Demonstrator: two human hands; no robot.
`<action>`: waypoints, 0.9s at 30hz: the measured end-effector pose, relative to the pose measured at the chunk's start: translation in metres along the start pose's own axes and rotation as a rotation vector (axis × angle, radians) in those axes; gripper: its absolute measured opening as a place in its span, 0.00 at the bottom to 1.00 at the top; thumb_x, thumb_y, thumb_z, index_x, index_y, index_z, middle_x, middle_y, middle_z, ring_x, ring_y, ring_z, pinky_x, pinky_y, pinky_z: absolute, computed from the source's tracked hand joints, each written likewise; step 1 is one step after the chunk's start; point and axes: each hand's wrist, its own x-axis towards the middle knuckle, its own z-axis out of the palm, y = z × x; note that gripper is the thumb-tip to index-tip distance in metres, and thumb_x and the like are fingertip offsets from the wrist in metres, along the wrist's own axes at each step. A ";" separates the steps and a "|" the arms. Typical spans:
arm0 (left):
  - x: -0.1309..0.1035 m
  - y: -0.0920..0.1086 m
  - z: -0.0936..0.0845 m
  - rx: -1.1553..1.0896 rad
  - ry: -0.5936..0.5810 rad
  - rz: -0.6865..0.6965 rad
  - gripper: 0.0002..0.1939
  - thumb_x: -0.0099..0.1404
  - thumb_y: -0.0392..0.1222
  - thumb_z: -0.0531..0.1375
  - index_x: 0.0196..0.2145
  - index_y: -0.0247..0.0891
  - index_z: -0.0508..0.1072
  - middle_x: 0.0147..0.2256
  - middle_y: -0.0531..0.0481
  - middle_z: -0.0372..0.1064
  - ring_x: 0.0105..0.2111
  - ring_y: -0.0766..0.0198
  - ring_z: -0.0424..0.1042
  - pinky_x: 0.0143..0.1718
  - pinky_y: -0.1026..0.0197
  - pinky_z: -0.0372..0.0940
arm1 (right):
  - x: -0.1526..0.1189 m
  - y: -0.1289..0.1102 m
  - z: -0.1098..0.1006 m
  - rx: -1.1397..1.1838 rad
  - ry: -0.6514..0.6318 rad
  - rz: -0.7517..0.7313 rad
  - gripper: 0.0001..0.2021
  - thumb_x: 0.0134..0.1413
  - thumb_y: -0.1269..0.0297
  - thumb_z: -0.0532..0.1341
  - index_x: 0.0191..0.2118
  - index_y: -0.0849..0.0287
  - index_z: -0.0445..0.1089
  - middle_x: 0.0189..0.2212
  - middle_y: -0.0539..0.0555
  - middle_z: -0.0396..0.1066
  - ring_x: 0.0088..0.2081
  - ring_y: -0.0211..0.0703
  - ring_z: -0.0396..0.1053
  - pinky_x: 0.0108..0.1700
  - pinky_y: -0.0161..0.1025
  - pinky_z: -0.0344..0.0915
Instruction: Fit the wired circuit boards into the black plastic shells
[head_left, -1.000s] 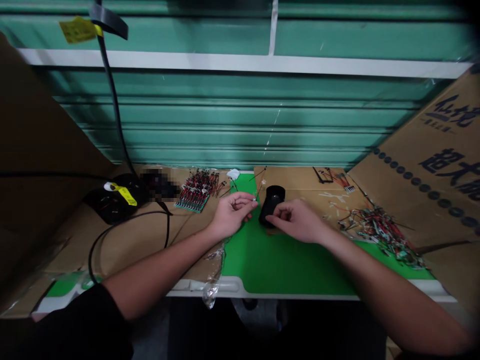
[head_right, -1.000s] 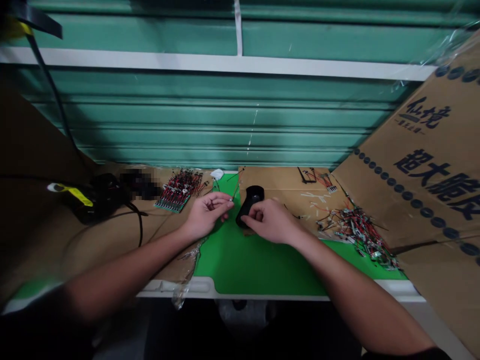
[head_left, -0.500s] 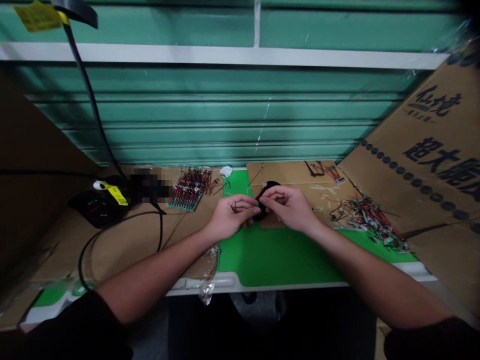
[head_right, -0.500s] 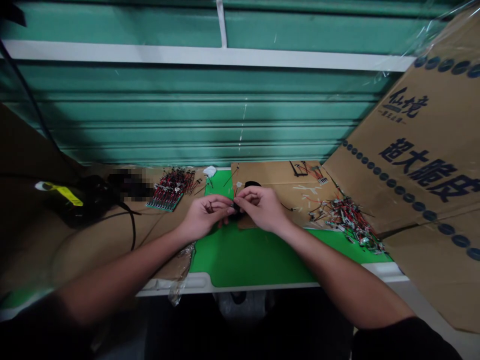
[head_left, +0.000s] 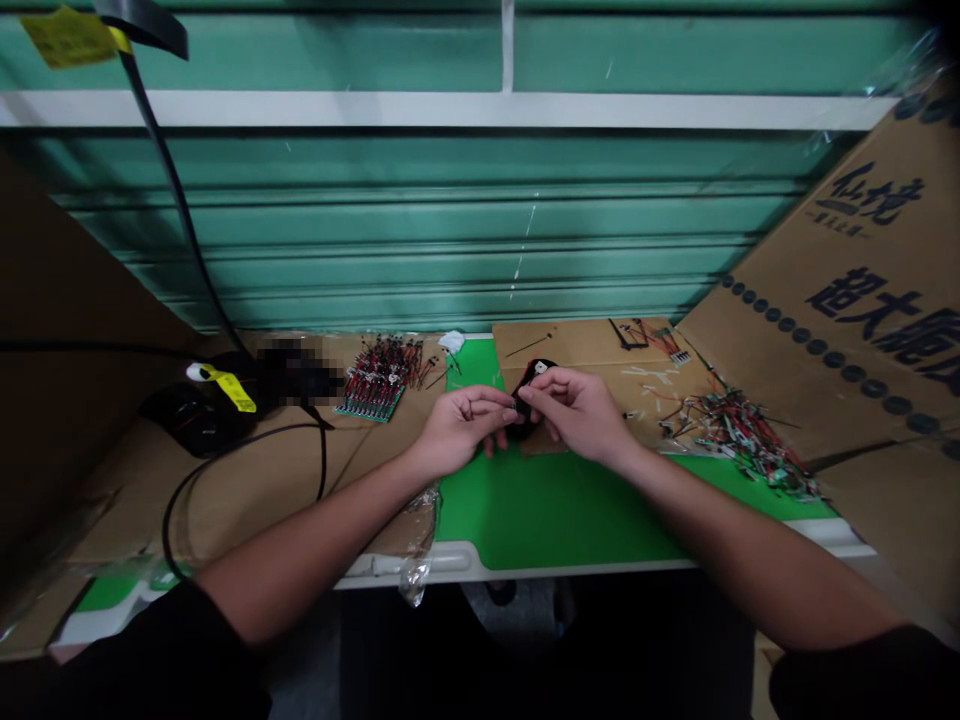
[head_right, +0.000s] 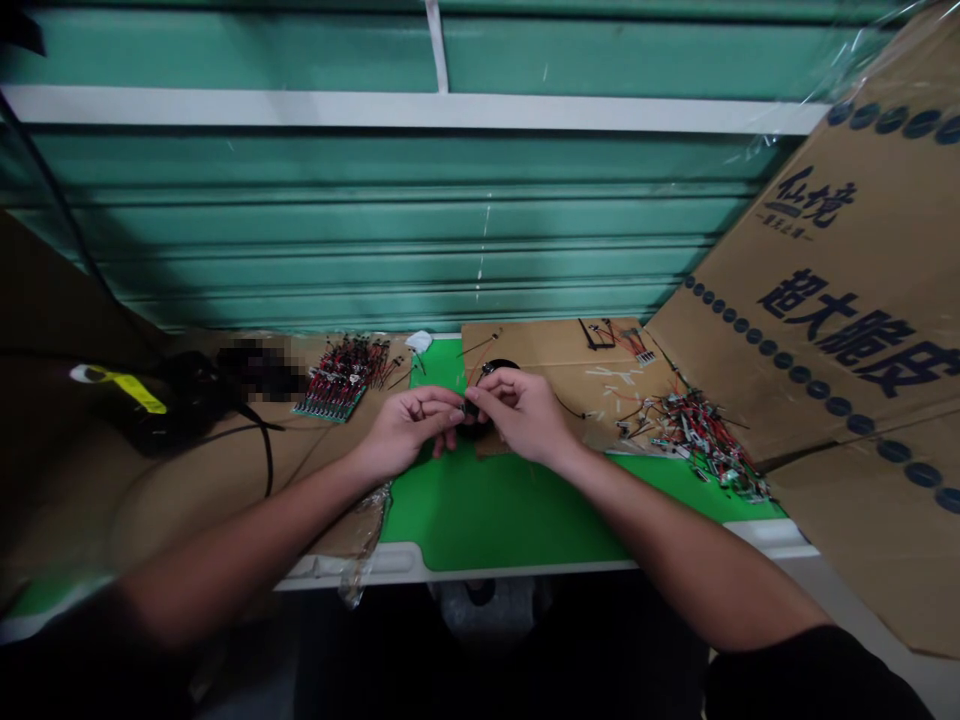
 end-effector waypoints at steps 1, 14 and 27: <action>0.000 0.000 -0.001 -0.011 0.003 -0.006 0.27 0.54 0.56 0.79 0.41 0.34 0.78 0.27 0.49 0.79 0.20 0.64 0.74 0.17 0.65 0.64 | 0.000 0.000 0.000 0.008 0.007 -0.007 0.24 0.57 0.40 0.73 0.36 0.58 0.75 0.25 0.51 0.76 0.22 0.36 0.67 0.21 0.33 0.59; -0.001 0.003 -0.003 -0.247 0.110 -0.051 0.26 0.54 0.49 0.81 0.44 0.33 0.81 0.30 0.48 0.80 0.21 0.68 0.72 0.19 0.67 0.62 | -0.010 0.003 -0.006 -0.196 -0.107 -0.213 0.13 0.63 0.54 0.72 0.47 0.55 0.78 0.35 0.54 0.79 0.31 0.40 0.73 0.31 0.36 0.68; -0.005 0.000 -0.003 -0.112 -0.023 -0.025 0.24 0.58 0.53 0.79 0.45 0.34 0.83 0.33 0.45 0.82 0.21 0.68 0.70 0.20 0.65 0.63 | 0.003 0.002 -0.003 0.118 -0.096 -0.023 0.21 0.56 0.44 0.75 0.40 0.56 0.76 0.29 0.47 0.74 0.18 0.31 0.62 0.18 0.33 0.56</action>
